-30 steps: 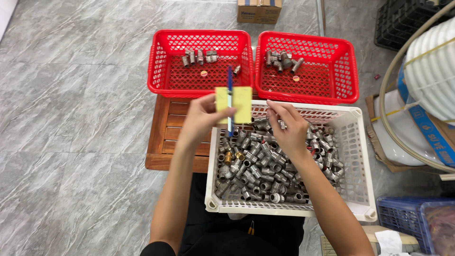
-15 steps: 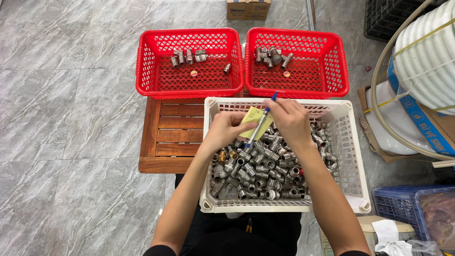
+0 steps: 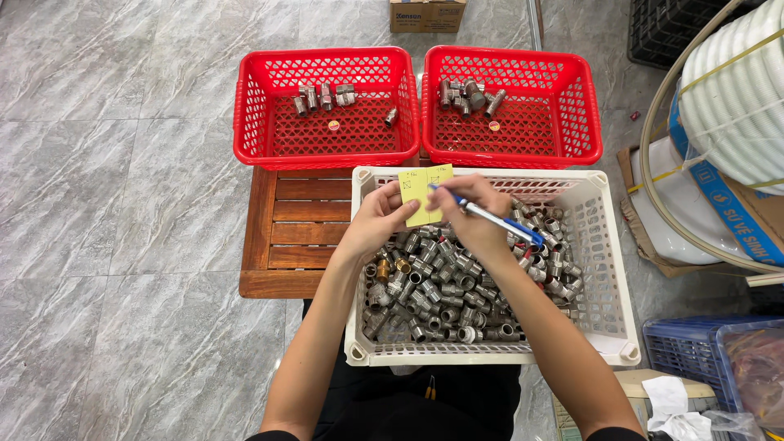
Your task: The person sorts metal pipe fittings by hand, taking items from a large white crate and placing them into smaller red baskets based on their shape, and occasionally writes notes on a yellow pad with a blue pen.
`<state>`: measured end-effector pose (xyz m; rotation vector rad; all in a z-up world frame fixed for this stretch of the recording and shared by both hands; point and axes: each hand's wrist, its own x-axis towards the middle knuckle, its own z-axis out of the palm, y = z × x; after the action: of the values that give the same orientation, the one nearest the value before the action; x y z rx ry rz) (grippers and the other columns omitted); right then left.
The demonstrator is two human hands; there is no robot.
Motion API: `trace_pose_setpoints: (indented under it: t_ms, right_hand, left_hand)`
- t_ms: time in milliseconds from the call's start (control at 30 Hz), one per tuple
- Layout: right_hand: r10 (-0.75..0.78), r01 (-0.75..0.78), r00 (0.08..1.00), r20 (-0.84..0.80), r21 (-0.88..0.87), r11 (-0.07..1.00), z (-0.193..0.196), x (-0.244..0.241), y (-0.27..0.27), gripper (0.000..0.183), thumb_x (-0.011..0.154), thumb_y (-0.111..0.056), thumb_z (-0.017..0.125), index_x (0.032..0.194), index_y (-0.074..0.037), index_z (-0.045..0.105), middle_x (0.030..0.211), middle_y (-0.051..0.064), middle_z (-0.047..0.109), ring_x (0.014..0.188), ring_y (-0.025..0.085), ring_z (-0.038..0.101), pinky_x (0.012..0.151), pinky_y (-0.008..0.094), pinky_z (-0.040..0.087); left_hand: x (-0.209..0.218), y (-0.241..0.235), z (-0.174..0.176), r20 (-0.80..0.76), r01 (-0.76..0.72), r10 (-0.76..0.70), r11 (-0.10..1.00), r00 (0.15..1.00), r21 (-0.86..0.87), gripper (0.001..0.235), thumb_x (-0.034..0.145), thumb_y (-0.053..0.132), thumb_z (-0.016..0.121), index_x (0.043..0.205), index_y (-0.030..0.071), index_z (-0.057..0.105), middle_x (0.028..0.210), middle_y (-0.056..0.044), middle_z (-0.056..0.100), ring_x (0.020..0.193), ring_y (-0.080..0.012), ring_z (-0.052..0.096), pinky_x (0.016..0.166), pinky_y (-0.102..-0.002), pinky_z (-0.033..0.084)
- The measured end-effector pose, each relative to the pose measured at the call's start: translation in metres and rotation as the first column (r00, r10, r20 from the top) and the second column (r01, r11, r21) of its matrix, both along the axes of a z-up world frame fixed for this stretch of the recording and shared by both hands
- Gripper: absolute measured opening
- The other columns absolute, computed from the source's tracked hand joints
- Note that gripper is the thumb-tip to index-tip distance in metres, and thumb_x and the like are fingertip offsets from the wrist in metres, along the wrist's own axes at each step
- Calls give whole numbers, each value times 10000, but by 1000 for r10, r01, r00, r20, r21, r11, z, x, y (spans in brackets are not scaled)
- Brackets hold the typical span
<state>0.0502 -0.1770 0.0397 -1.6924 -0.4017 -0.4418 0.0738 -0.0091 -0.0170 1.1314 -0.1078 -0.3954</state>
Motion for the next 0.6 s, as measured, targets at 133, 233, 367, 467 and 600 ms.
trace_pose_setpoints:
  t_ms: [133,233,367,467,600]
  right_hand:
    - [0,-1,1000,-19,-61,998,-12,2,0,83,847,-11,750,898,-8,685,778,146,741,677,205,730,502,253,556]
    - [-57,53,997,-56,-73,996,-11,0,4,116,814,-25,781,876,-29,683,740,107,729,638,140,690,530,238,556]
    - [-117,115,992,-40,-61,992,-14,0,4,125,799,-12,792,835,-25,674,658,108,694,561,128,657,492,236,531]
    - [-135,134,991,-11,-60,989,-12,-3,4,125,797,6,785,808,-19,663,630,117,675,535,122,635,475,235,513]
    - [-135,137,990,33,-73,988,-15,-2,3,137,792,26,775,772,-5,643,664,150,685,522,144,627,467,261,503]
  left_hand:
    - [-6,-1,10,35,16,-17,1000,999,21,454,936,70,663,1350,-36,511,1128,-172,690,937,-207,709,772,-387,635]
    - [-6,1,10,46,37,-39,999,998,30,448,931,62,672,1341,-40,525,1124,-184,695,934,-203,706,771,-400,630]
    - [0,2,-3,55,57,-60,997,997,43,447,926,50,668,1339,-37,521,1100,-170,699,925,-190,707,771,-389,630]
    - [0,1,-5,53,72,-73,997,996,35,437,931,43,657,1336,-44,519,1089,-168,695,919,-187,703,774,-391,627]
    - [-3,1,-3,60,82,-85,995,995,50,418,937,37,643,1325,-61,525,1092,-170,693,922,-185,696,778,-394,620]
